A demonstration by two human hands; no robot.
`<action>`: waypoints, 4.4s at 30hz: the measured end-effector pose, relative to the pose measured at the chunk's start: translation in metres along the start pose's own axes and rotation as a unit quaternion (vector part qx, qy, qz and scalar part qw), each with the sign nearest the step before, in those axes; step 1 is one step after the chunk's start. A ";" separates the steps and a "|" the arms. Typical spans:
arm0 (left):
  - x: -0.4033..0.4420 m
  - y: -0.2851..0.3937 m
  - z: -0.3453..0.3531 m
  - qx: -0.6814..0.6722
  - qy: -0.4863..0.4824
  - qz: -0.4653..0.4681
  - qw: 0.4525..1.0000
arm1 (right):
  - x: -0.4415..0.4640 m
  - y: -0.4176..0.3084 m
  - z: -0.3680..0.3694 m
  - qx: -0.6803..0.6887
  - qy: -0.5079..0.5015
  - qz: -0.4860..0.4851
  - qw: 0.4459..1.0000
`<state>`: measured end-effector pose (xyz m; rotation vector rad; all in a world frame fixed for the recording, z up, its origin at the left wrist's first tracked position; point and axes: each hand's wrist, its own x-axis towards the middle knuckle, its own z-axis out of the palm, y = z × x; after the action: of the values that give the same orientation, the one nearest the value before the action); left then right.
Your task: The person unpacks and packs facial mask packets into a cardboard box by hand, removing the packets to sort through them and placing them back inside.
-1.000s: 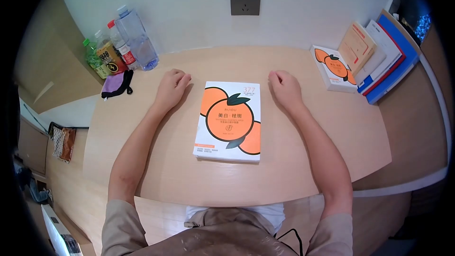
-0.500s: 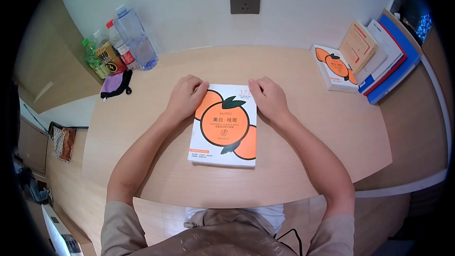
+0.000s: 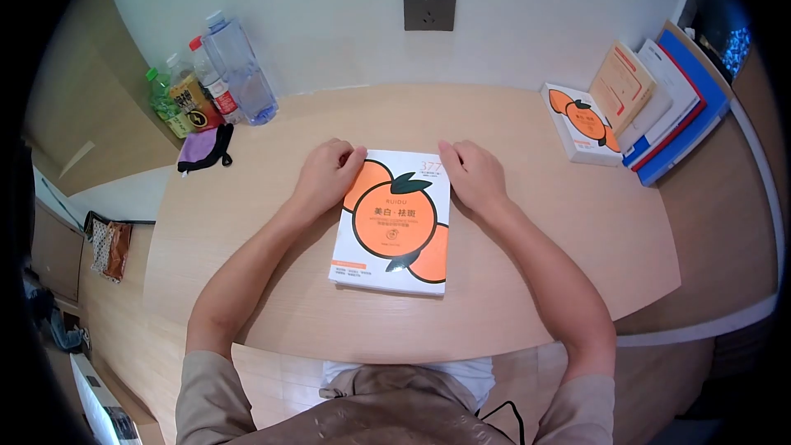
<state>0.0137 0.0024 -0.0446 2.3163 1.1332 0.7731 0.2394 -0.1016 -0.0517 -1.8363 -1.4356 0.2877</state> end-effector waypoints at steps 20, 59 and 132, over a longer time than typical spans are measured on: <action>-0.005 0.025 -0.009 -0.452 -0.018 -0.136 0.881 | -0.003 -0.008 0.001 0.342 -0.012 -0.028 0.939; 0.006 0.005 -0.016 -0.351 -0.122 -0.181 0.911 | 0.001 -0.014 -0.008 0.379 -0.093 0.070 0.918; 0.019 -0.013 -0.033 -0.246 -0.184 -0.106 0.946 | 0.005 -0.003 0.006 -0.080 -0.076 -0.246 0.963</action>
<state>-0.0057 0.0300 -0.0221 1.7877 0.8787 0.4501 0.2358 -0.0946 -0.0525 -1.5356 -2.0142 0.0639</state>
